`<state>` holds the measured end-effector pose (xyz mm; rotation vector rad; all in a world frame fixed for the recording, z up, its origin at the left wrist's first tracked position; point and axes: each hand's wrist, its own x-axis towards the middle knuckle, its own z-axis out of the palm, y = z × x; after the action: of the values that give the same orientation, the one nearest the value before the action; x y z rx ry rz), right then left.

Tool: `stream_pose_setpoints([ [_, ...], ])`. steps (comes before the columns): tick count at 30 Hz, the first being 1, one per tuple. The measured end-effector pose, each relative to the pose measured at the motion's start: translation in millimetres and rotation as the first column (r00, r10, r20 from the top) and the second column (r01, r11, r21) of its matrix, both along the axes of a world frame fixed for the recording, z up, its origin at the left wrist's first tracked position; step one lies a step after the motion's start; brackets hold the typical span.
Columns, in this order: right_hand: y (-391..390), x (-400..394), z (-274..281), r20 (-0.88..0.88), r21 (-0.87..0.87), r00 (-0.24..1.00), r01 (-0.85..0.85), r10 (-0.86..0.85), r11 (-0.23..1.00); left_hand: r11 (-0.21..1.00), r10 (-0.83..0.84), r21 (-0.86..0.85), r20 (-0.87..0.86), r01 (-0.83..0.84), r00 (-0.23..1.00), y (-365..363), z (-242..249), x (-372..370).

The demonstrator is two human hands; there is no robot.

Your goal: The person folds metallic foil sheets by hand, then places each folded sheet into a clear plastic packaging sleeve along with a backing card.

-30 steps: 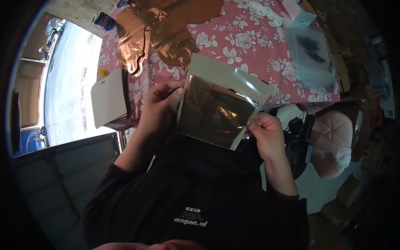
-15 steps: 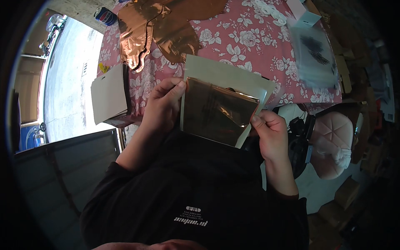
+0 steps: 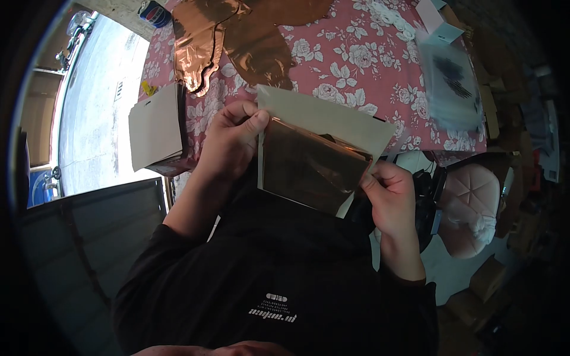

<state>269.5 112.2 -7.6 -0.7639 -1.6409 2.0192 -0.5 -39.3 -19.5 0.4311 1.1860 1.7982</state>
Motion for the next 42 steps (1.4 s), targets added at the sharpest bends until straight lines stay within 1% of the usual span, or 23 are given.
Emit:
stream_pose_setpoints([
  [1,0,0,0,0.001,0.0,1.0,-0.002,0.002,1.0,0.997,0.004,0.082,0.03,-0.006,1.0,0,-4,0],
  [2,1,0,0,-0.001,-0.006,1.0,0.012,-0.012,1.0,0.997,0.005,0.08,0.031,-0.007,0.999,-2,-5,0],
  [4,3,0,-2,-0.002,-0.012,1.0,0.025,-0.025,1.0,0.999,-0.017,0.05,0.172,0.008,0.985,-7,-8,-1],
  [7,6,0,-8,-0.01,-0.048,0.999,0.043,-0.044,0.998,0.999,-0.053,0.023,0.203,0.049,0.978,-11,-10,-5],
  [11,8,1,-12,-0.006,-0.057,0.998,0.066,-0.067,0.996,0.997,-0.02,0.076,0.229,0.002,0.973,-14,9,10],
  [13,6,0,-10,-0.016,-0.084,0.999,0.05,-0.052,0.995,0.998,-0.021,0.057,0.108,0.015,0.994,-21,-2,14],
  [14,3,-4,-8,-0.005,-0.103,0.994,0.109,-0.11,0.989,0.998,-0.02,0.055,0.11,0.014,0.994,-26,-8,14],
  [16,1,-5,-8,0.01,-0.123,0.986,0.166,-0.166,0.978,0.992,-0.122,-0.05,-0.122,0.116,0.985,-34,-16,12],
  [18,3,-2,-13,-0.028,-0.183,0.994,0.102,-0.109,0.978,0.993,-0.088,-0.093,-0.102,0.078,0.991,-36,-20,12],
  [20,5,-3,-8,-0.024,-0.211,0.996,0.078,-0.085,0.974,0.997,-0.068,-0.037,0.117,0.073,0.991,-37,-27,10],
  [21,6,-3,-7,-0.022,-0.236,0.998,0.059,-0.066,0.97,0.997,-0.066,-0.037,0.119,0.071,0.991,-37,-29,10],
  [24,13,5,-16,-0.02,-0.151,1.0,-0.017,0.014,0.988,0.995,0.0,-0.096,0.2,0.02,0.98,-32,-15,14],
  [26,16,9,-15,-0.019,-0.149,1.0,-0.019,0.017,0.989,0.993,0.089,-0.08,0.083,-0.082,0.993,-26,2,23],
  [27,17,10,-15,-0.02,-0.144,1.0,-0.02,0.018,0.989,0.993,0.089,-0.079,0.083,-0.082,0.993,-29,-2,22],
  [29,8,5,-10,0.004,-0.098,1.0,0.019,-0.019,0.995,0.992,0.002,-0.122,-0.173,-0.024,0.985,-34,-13,19],
  [30,4,2,-7,0.022,-0.054,0.998,0.057,-0.056,0.997,0.992,0.003,-0.122,-0.173,-0.024,0.985,-36,-16,18],
  [32,3,-2,0,0.022,-0.071,0.998,0.055,-0.054,0.996,0.997,-0.04,-0.073,-0.023,0.038,0.999,-38,-17,16],
  [34,5,-1,0,0.023,-0.087,0.998,0.054,-0.052,0.995,0.999,-0.043,-0.019,-0.003,0.043,0.999,-38,-17,16],
  [36,13,5,-8,0.027,-0.062,0.998,-0.052,0.054,0.997,0.998,-0.049,0.037,0.016,0.049,0.999,-36,-15,18],
  [38,15,6,-9,0.006,-0.07,0.999,-0.053,0.053,0.996,0.997,-0.021,0.074,0.09,0.014,0.996,-34,-11,19],
  [39,15,6,-9,-0.013,-0.081,0.999,-0.053,0.053,0.995,0.997,-0.021,0.075,0.087,0.014,0.996,-34,-11,18],
  [41,15,7,-10,-0.009,-0.067,1.0,-0.021,0.021,0.998,0.997,-0.003,-0.071,0.19,0.017,0.982,-35,-11,17],
  [42,15,7,-11,-0.004,-0.053,1.0,0.011,-0.012,0.999,0.997,-0.003,-0.071,0.189,0.017,0.982,-35,-10,18],
])
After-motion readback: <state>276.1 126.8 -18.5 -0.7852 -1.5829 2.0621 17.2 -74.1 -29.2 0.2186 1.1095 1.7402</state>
